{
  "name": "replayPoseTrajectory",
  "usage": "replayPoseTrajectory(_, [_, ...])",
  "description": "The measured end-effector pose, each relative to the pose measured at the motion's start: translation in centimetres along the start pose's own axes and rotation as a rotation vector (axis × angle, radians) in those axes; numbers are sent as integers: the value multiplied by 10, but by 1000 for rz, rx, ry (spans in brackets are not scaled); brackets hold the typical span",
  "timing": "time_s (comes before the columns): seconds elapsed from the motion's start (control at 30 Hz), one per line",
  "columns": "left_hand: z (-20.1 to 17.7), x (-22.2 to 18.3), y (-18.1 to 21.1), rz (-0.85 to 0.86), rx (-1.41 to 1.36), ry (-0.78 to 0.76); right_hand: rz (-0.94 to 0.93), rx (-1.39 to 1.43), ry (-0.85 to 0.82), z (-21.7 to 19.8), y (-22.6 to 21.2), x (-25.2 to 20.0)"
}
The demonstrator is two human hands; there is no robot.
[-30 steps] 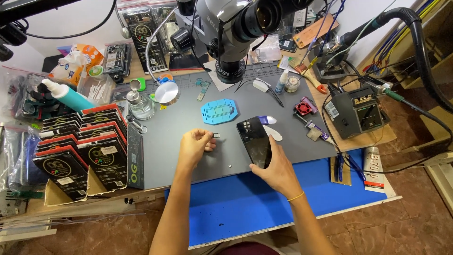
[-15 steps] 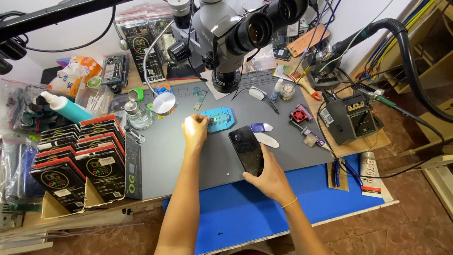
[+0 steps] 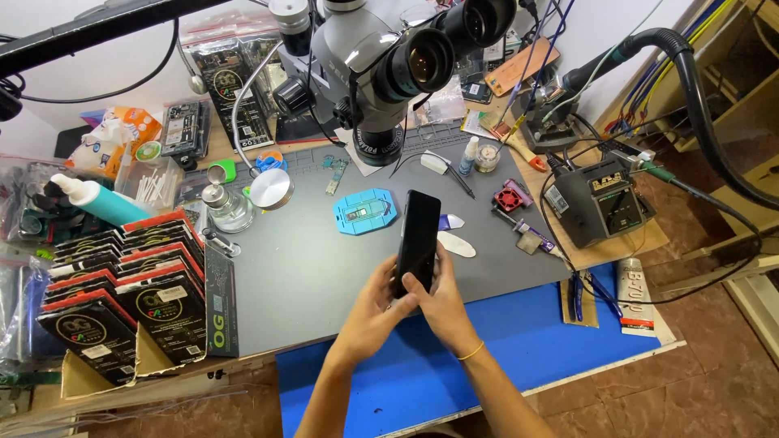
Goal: Disassembling a smartphone by prying open the casing and inspecting internal components.
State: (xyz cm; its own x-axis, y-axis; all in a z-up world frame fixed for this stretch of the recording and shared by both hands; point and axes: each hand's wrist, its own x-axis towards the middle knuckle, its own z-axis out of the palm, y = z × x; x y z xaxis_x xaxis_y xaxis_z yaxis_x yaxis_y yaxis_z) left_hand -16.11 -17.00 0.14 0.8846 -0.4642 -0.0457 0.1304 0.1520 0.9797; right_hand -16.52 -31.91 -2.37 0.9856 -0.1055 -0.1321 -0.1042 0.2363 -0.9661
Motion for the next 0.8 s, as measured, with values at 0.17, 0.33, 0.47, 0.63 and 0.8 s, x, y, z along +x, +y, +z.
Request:
replayPoseTrajectory(0.17, [-46,-17,-18,96,51,268,-161,-194,-63,-17,7,14])
replayPoseTrajectory(0.33, [-87,-36,11,111,491,233,-316,-422,-145,-29,-16,29])
replayPoseTrajectory(0.47, [-95,-28,11,179,356,458,-276,-458,-230,-30,20,39])
replayPoseTrajectory(0.63, [-101,-15,-4,242,181,668,-300,-609,-161,-15,19,29])
replayPoseTrajectory(0.8, [-99,-15,2,291,209,604,-252,-547,-192,0,-24,15])
